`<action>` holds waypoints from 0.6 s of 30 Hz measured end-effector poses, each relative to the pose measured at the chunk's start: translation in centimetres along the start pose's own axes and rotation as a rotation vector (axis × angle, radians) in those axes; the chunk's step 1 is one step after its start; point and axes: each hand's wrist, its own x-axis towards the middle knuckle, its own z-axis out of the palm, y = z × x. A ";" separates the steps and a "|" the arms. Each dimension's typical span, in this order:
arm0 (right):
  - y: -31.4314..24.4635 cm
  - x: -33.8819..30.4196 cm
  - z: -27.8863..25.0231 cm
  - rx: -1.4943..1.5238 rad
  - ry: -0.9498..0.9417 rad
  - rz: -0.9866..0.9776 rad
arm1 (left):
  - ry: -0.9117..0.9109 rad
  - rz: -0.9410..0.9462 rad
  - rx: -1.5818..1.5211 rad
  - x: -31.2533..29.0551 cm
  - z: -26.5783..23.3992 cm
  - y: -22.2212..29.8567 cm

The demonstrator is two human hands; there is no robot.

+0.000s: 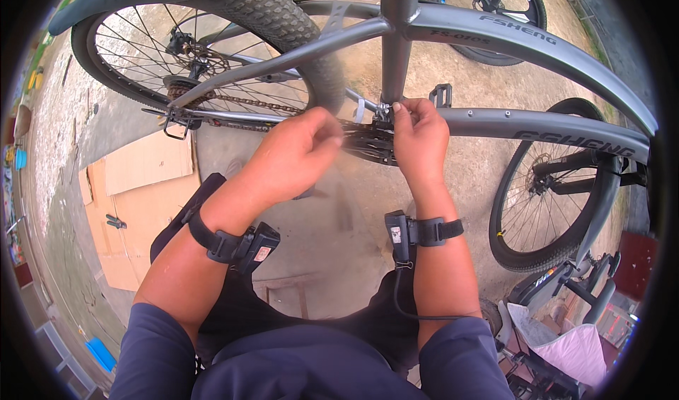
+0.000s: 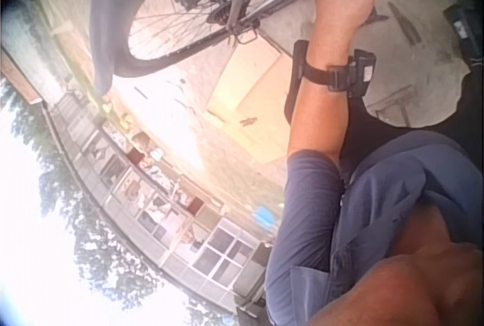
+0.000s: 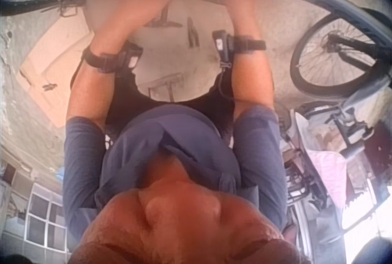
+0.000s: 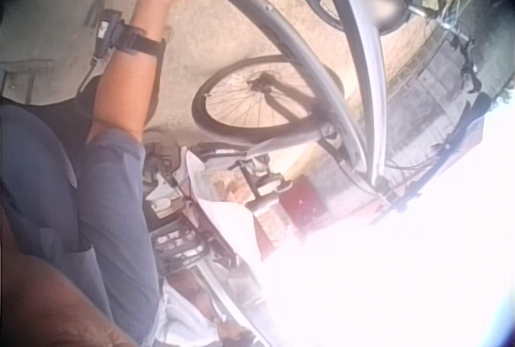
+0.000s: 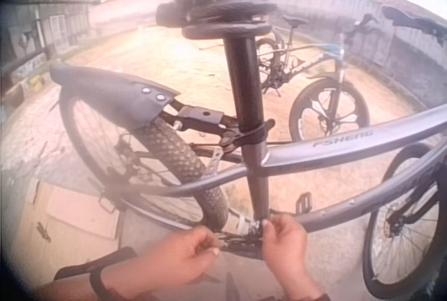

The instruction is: The person sorts through small metal components in a blue bin and then uses a wrench to attach a part to the frame of a bicycle while sitting on the ground.

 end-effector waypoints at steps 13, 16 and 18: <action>0.4 -0.9 -0.7 -0.238 0.066 -0.190 | -0.008 -0.002 0.026 0.2 0.3 0.3; -0.8 -0.9 -1.0 -0.266 0.073 -0.161 | -0.008 0.041 0.131 0.1 0.6 0.5; -0.6 -0.9 -1.2 -0.285 0.076 -0.217 | -0.011 0.091 0.199 0.1 1.0 0.3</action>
